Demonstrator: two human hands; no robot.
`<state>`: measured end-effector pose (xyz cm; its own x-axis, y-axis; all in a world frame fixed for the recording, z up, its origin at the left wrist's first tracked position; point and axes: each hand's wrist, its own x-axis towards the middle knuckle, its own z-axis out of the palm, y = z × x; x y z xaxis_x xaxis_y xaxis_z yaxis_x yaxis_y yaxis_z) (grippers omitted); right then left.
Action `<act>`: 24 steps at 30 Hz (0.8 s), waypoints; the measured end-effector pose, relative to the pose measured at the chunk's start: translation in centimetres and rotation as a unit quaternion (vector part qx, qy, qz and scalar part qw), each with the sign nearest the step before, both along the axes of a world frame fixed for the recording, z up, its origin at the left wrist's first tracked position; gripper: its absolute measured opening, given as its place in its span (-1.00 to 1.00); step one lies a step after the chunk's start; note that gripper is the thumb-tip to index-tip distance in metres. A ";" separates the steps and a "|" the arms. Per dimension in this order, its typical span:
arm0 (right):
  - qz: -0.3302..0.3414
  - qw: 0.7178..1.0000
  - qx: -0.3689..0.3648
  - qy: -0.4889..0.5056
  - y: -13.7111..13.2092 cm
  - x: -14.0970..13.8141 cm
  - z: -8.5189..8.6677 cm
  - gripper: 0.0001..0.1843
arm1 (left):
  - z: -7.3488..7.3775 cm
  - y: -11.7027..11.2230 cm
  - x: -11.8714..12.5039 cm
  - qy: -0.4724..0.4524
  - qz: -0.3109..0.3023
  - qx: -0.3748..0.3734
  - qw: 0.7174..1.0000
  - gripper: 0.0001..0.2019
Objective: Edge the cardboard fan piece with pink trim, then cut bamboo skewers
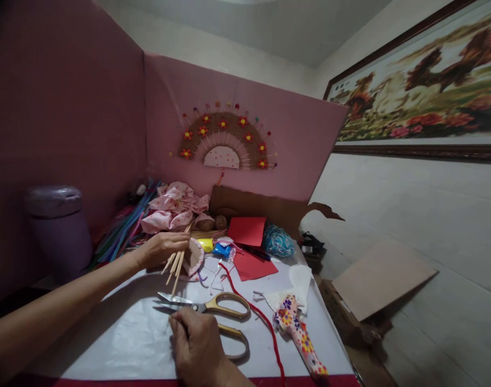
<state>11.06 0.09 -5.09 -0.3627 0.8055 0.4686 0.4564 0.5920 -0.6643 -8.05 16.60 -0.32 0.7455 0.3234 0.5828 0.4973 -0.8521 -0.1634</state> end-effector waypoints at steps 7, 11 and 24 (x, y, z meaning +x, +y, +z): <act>0.001 1.000 -0.005 -0.008 0.0 0.0 0.0 -0.76 | -1.0 0.6 -3.2 0.103 -0.006 -0.024 0.994 -0.76; 0.002 1.000 0.002 -0.009 -0.2 0.0 0.0 -0.75 | -1.7 0.3 -3.9 0.101 0.038 -0.069 0.992 -0.73; 0.048 0.992 0.112 0.003 -1.0 0.1 0.2 -0.79 | 1.9 -4.8 -1.5 -0.007 0.268 -0.069 0.961 -0.77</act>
<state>11.14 -0.92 -4.85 -0.4304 0.6421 0.6344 0.3873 0.7662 -0.5128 -9.59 11.82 1.59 0.4435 0.7335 0.5151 0.8716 -0.4868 -0.0573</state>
